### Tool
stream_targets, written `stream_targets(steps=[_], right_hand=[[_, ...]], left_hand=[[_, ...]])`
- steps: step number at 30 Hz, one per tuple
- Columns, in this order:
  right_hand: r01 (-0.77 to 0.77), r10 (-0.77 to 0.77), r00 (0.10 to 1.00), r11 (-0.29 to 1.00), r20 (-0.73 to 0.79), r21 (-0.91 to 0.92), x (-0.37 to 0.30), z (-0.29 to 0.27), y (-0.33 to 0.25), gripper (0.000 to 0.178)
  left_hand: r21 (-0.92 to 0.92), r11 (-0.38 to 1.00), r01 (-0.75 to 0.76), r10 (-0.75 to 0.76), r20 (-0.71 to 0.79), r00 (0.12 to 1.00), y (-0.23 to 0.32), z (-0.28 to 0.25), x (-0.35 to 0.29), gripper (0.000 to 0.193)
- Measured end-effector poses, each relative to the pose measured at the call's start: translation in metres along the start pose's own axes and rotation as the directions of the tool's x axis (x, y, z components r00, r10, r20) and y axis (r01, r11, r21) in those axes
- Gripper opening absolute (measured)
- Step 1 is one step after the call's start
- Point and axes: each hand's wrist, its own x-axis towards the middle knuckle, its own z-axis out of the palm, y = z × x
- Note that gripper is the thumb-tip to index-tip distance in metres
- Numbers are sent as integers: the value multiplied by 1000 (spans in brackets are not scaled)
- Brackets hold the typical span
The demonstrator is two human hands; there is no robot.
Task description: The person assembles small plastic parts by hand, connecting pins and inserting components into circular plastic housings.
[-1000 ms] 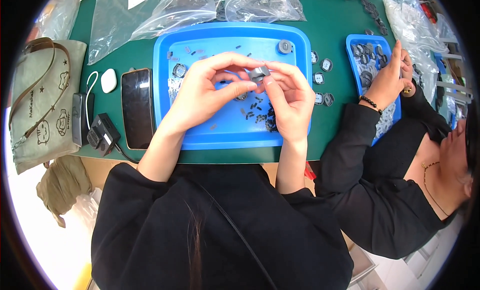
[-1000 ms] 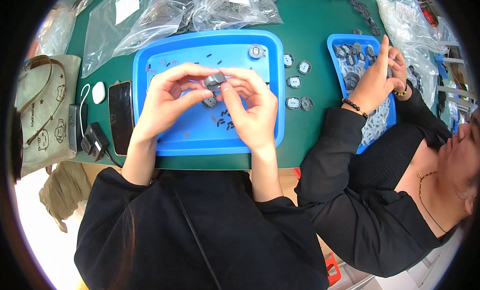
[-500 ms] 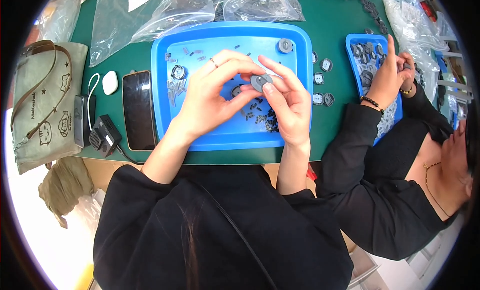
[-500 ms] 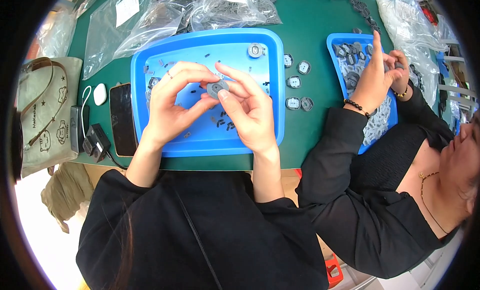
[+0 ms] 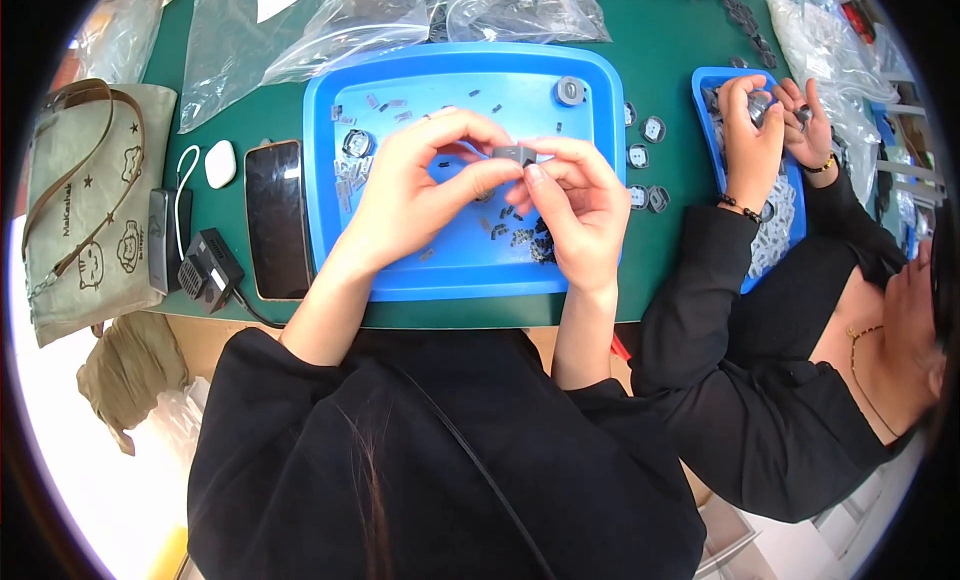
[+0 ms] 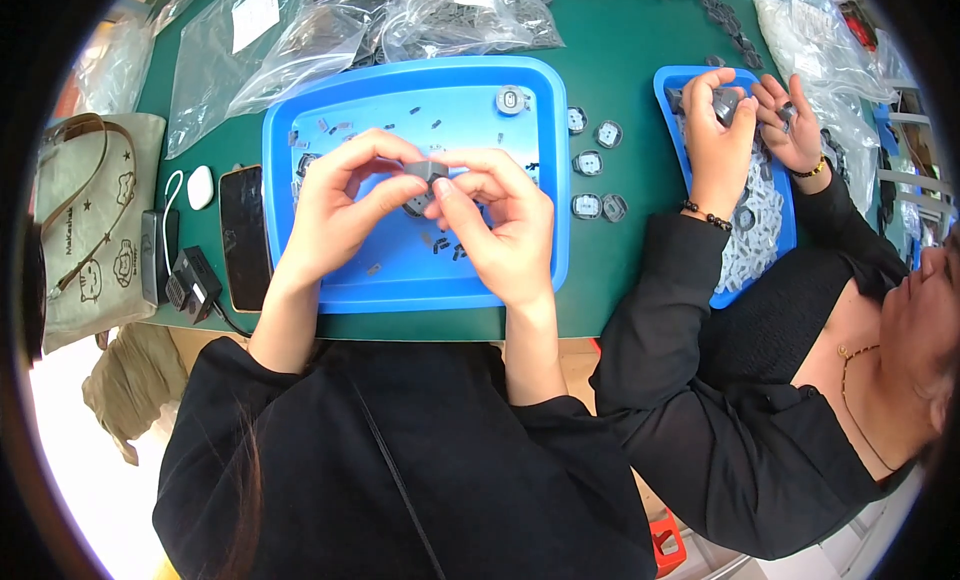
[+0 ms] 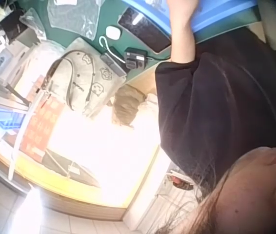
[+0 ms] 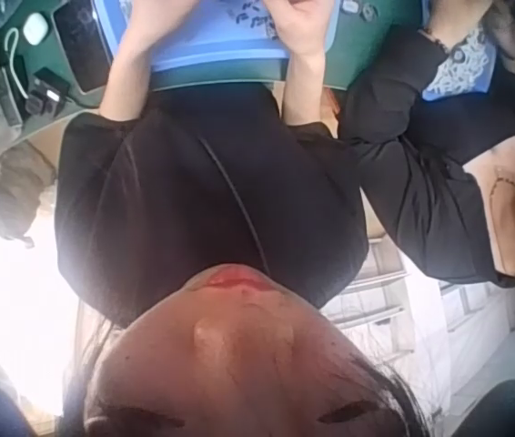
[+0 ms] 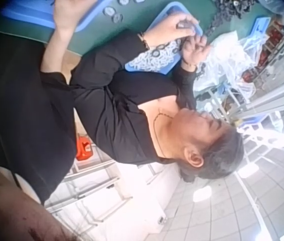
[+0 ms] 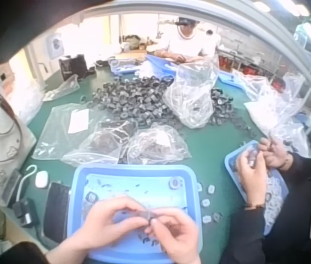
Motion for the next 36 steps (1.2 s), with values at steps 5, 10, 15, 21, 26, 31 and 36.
stream_targets(steps=[5, 10, 15, 21, 26, 31, 36], right_hand=[[-28, 28, 999, 1000, 14, 3, 1, -1, 2, 15], [-50, 46, 999, 988, 28, 148, 3, 2, 2, 12], [-63, 48, 995, 979, 83, 194, 6, -1, 4, 14], [190, -204, 968, 977, -148, -99, 9, 9, 12, 17], [198, -255, 945, 945, -207, -260, 5, 10, 15, 18], [258, -351, 930, 836, -112, -485, 7, 13, 11, 27], [222, -277, 957, 886, -81, -406, 9, 16, 9, 38]], left_hand=[[-362, 881, 306, -270, 148, 951, 6, -4, -1, 14], [-457, 810, 369, -300, 218, 929, 0, -5, 0, 16], [-481, 797, 365, -305, 202, 931, -1, -5, 0, 17], [-530, 769, 357, -333, 145, 932, -1, -1, 1, 20], [-445, 825, 349, -330, 121, 936, 1, 2, 2, 22], [-422, 830, 364, -360, 92, 928, -3, 0, 0, 23], [-482, 801, 355, -352, 100, 931, 0, -2, 1, 24]])
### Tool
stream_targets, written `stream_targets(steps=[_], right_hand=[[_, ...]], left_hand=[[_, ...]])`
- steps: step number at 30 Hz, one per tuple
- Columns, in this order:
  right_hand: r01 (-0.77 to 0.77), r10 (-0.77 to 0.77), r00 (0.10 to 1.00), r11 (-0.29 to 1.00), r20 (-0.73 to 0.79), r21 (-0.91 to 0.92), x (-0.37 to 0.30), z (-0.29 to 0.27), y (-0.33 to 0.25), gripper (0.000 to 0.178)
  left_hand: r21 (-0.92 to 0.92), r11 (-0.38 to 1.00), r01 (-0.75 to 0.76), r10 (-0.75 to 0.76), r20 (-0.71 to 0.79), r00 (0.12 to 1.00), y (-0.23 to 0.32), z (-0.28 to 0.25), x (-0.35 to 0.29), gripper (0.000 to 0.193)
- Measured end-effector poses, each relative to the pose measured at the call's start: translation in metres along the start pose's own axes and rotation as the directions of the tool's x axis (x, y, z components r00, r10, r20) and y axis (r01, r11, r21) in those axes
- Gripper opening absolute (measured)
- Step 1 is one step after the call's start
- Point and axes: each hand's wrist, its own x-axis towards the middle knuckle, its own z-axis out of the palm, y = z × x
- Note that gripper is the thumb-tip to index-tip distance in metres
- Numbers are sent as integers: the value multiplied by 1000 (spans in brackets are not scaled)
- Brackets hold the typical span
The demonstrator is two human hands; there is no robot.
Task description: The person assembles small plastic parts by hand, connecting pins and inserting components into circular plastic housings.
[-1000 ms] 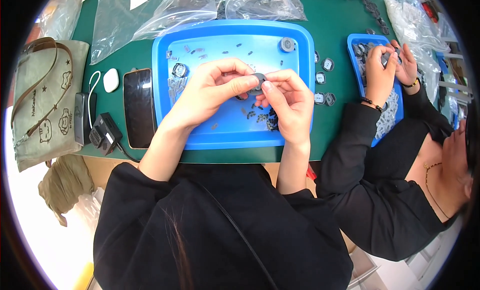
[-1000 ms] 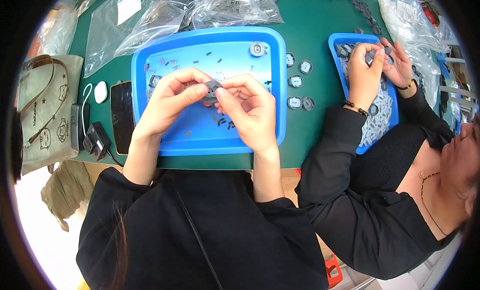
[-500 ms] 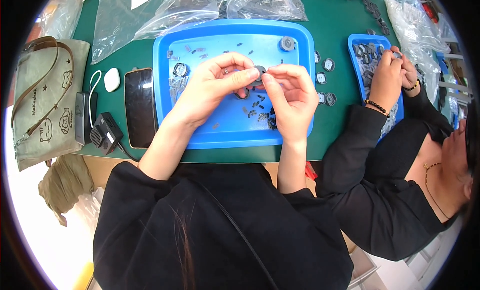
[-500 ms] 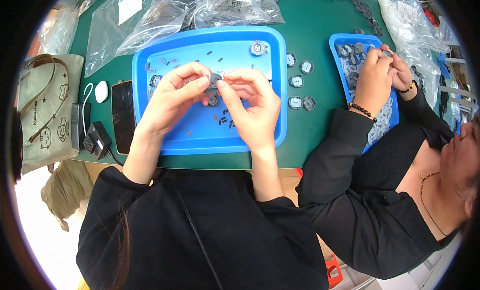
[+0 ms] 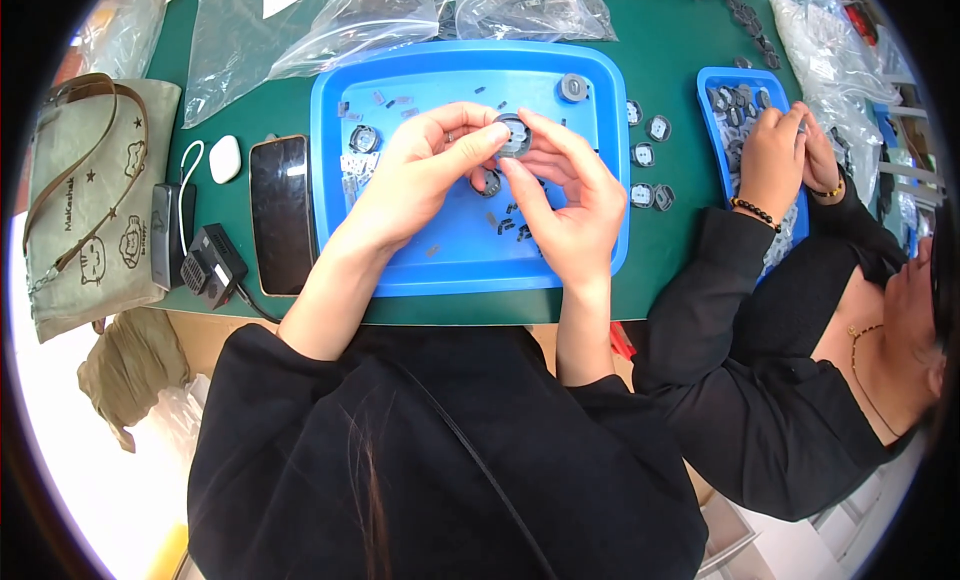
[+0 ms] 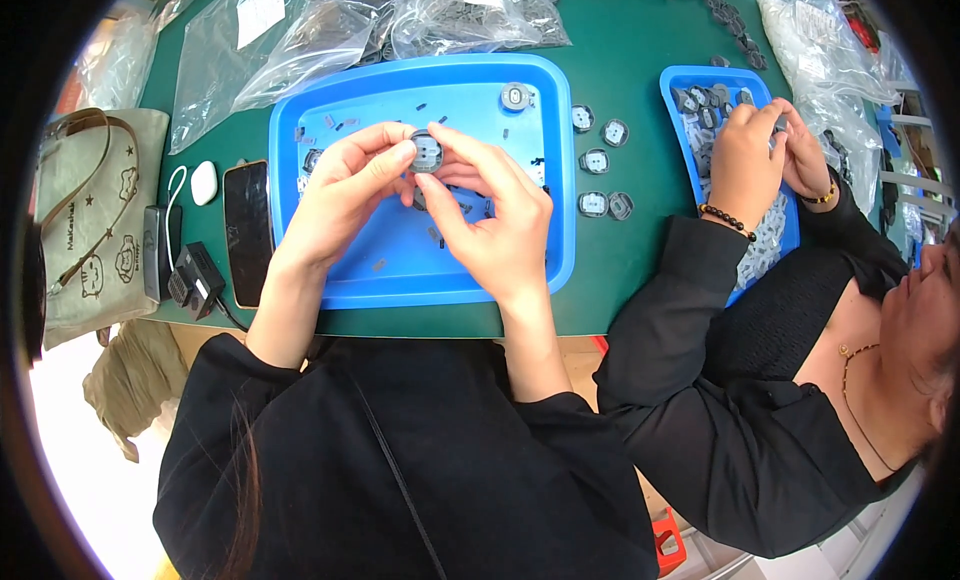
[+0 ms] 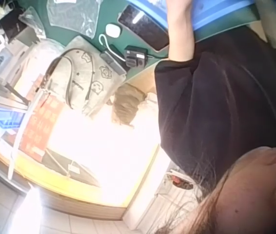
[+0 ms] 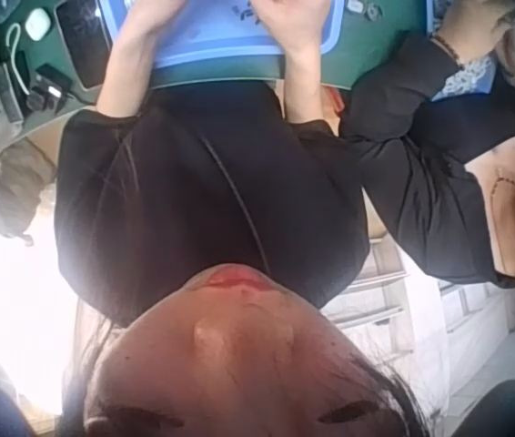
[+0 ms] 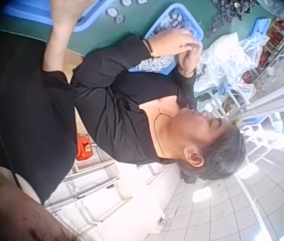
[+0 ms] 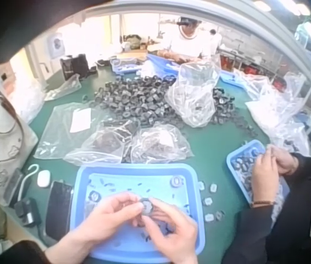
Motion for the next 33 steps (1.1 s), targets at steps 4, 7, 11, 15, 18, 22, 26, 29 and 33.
stream_targets(steps=[4, 7, 11, 15, 18, 22, 26, 29, 33], right_hand=[[-8, 2, 999, 994, 54, 113, 2, -5, -2, 42], [-38, 17, 992, 985, 123, 169, 3, -11, 0, 44], [-6, -15, 991, 987, 130, 161, 4, -13, 1, 45], [65, -76, 992, 992, 99, 111, 4, -13, 0, 44], [164, -163, 984, 986, 74, -1, 7, -15, 0, 43], [329, -347, 938, 903, -18, -275, 8, -12, -2, 39], [380, -409, 912, 863, -18, -333, 5, -6, 4, 36], [398, -439, 898, 841, -33, -368, 5, -3, 2, 34], [397, -434, 899, 862, -54, -316, 3, -4, 3, 26]], left_hand=[[24, 999, -24, 23, 47, 999, 3, 0, 1, 23], [52, 999, 9, -15, 114, 993, 3, -4, 1, 22], [26, 999, 38, -41, 150, 988, 2, -2, 1, 22], [4, 1000, 23, -24, 117, 993, 1, -2, 1, 21], [-3, 1000, 19, -19, 75, 997, 2, 0, -2, 20], [13, 1000, 5, -7, 131, 991, 3, -2, 0, 21], [-1, 1000, -2, 2, 104, 995, 2, -1, -1, 20], [-29, 1000, 8, -6, 79, 997, -1, -2, 0, 19], [-103, 995, -11, 13, 16, 1000, 0, -4, 2, 19]])
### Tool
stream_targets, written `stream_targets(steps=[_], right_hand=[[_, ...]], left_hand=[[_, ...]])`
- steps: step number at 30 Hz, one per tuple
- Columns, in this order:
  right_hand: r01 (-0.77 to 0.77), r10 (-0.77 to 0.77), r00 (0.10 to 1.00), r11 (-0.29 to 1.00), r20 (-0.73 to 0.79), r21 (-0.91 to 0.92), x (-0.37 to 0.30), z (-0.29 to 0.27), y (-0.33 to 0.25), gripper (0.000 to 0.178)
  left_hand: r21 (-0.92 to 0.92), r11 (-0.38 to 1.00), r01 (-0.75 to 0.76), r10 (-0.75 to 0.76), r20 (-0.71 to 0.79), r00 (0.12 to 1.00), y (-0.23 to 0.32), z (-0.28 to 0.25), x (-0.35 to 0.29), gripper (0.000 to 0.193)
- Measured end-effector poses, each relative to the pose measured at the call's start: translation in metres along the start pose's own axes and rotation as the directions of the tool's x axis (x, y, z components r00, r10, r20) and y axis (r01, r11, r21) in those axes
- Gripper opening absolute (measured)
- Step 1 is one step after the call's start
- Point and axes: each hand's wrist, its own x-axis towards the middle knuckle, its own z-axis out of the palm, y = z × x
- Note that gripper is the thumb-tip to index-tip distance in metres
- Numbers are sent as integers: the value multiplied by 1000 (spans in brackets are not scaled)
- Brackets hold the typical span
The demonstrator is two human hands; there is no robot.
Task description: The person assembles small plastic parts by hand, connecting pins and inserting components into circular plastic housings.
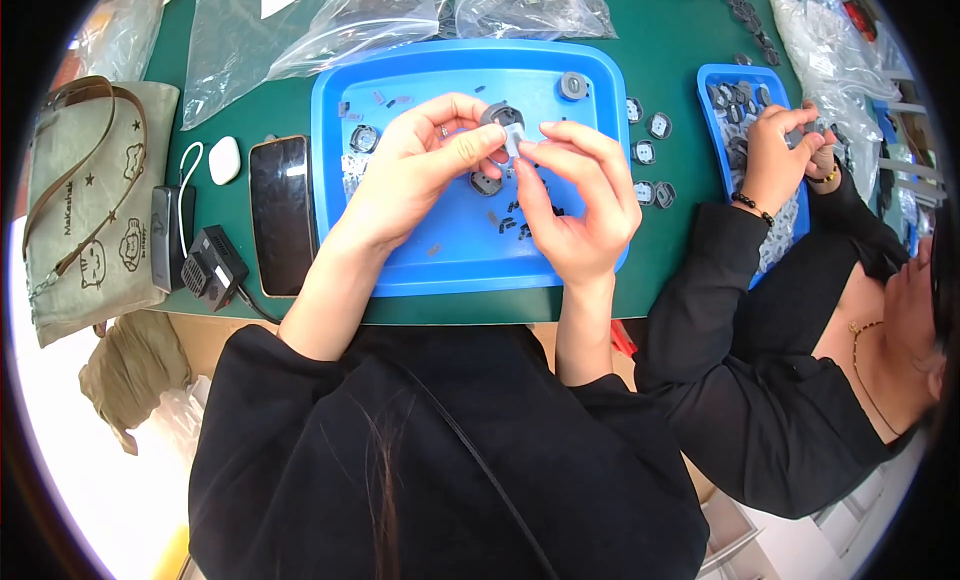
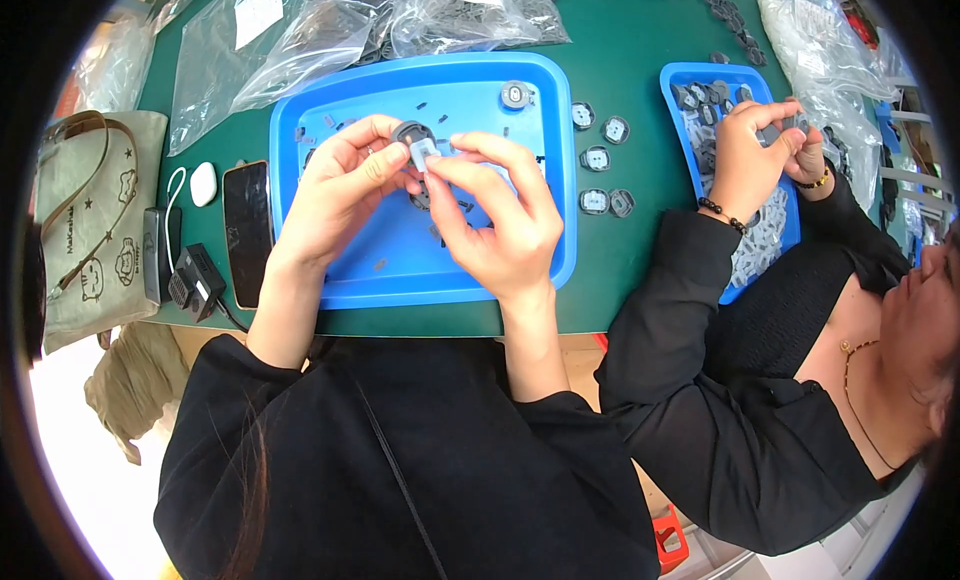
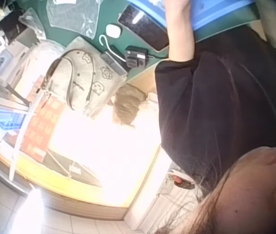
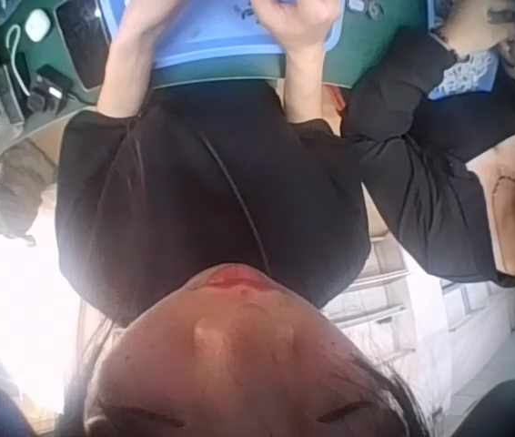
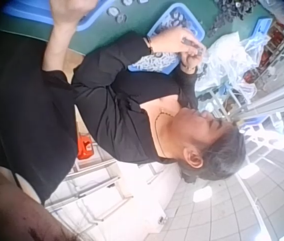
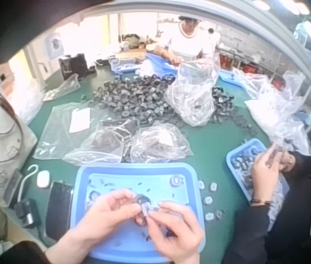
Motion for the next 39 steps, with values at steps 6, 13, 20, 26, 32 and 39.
stream_targets(steps=[6, 13, 20, 26, 32, 39], right_hand=[[-145, 141, 989, 978, 40, 146, -4, -3, 6, 21], [-190, 189, 982, 974, 17, 124, 1, 0, -2, 24], [-134, 138, 990, 984, -26, 115, -1, -3, 5, 24], [-186, 177, 983, 943, 57, 275, 0, -6, 2, 26], [-406, 409, 908, 799, 94, 444, -4, -7, -1, 25], [-440, 391, 897, 833, 207, 336, -3, -7, 4, 26]], left_hand=[[39, 999, 14, -15, 36, 999, 2, -2, -2, 19], [49, 999, -10, 11, -30, 999, 3, 7, -3, 29], [-9, 1000, 27, -27, 47, 999, 11, 8, -3, 39], [18, 1000, 15, -17, 100, 995, 7, 3, -4, 36], [16, 1000, 4, -6, 118, 993, 5, 2, -4, 30], [111, 993, 26, -32, 54, 998, 5, 7, -4, 19]])
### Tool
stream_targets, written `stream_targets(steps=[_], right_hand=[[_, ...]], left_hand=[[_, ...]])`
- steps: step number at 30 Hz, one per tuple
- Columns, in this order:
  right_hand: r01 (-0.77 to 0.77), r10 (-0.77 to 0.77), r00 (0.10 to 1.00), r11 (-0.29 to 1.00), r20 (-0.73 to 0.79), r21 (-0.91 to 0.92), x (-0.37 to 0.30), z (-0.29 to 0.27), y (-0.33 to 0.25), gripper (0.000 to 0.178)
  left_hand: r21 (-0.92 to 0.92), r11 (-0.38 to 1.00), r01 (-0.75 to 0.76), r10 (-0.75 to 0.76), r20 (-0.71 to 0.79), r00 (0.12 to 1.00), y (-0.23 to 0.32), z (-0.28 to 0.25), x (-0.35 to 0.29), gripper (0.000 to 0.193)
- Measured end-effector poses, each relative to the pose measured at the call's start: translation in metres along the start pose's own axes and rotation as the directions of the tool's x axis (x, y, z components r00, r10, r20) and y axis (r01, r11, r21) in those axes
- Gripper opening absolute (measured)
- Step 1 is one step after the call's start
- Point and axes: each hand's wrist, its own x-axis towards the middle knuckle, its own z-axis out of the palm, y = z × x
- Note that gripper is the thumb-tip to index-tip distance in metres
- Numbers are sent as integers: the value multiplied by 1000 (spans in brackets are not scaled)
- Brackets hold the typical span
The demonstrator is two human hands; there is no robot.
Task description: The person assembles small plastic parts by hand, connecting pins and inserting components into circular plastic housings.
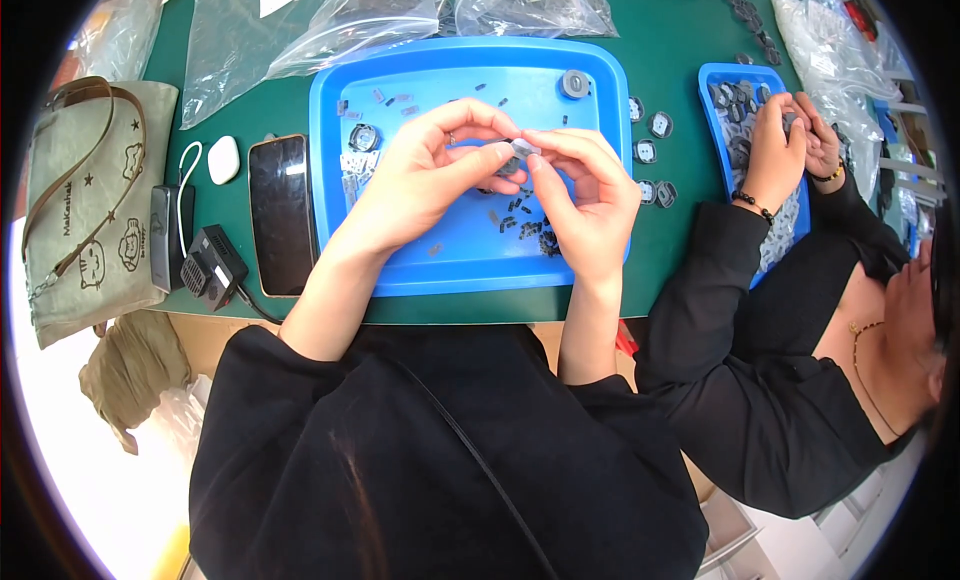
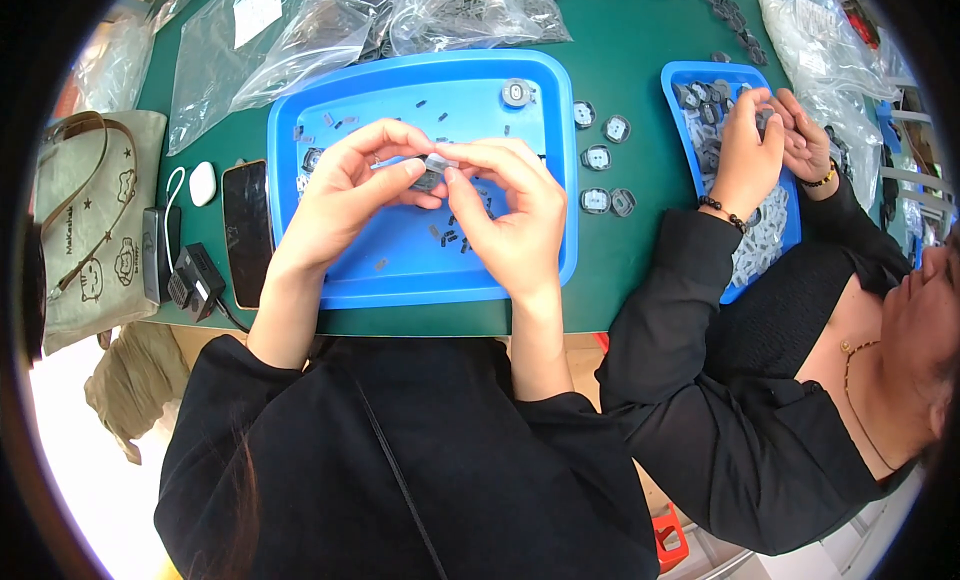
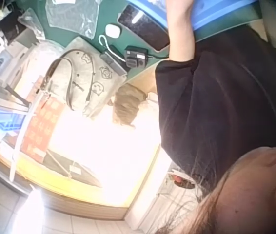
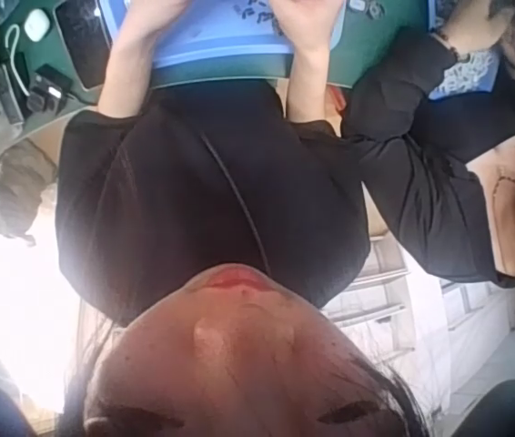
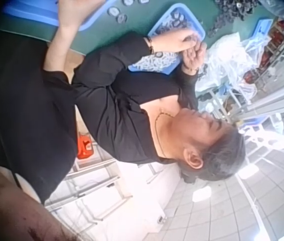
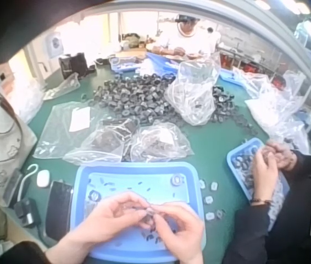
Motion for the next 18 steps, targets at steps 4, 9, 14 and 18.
stream_targets(steps=[4, 9, 14, 18], right_hand=[[-93, 93, 996, 994, 8, 51, -3, 2, 3, 23], [-40, 40, 999, 996, -7, -85, -4, 10, 1, 21], [-94, 94, 995, 996, -28, -3, -4, 9, 1, 19], [-83, 81, 996, 996, -35, -45, -5, 8, 2, 18]], left_hand=[[62, 998, -34, 35, -22, 999, -5, -1, 1, 14], [92, 993, -74, 81, -79, 994, -6, 0, 0, 10], [119, 988, -99, 110, -86, 990, -8, 3, 0, 11], [235, 969, -79, 95, -55, 994, -4, 5, 0, 18]])
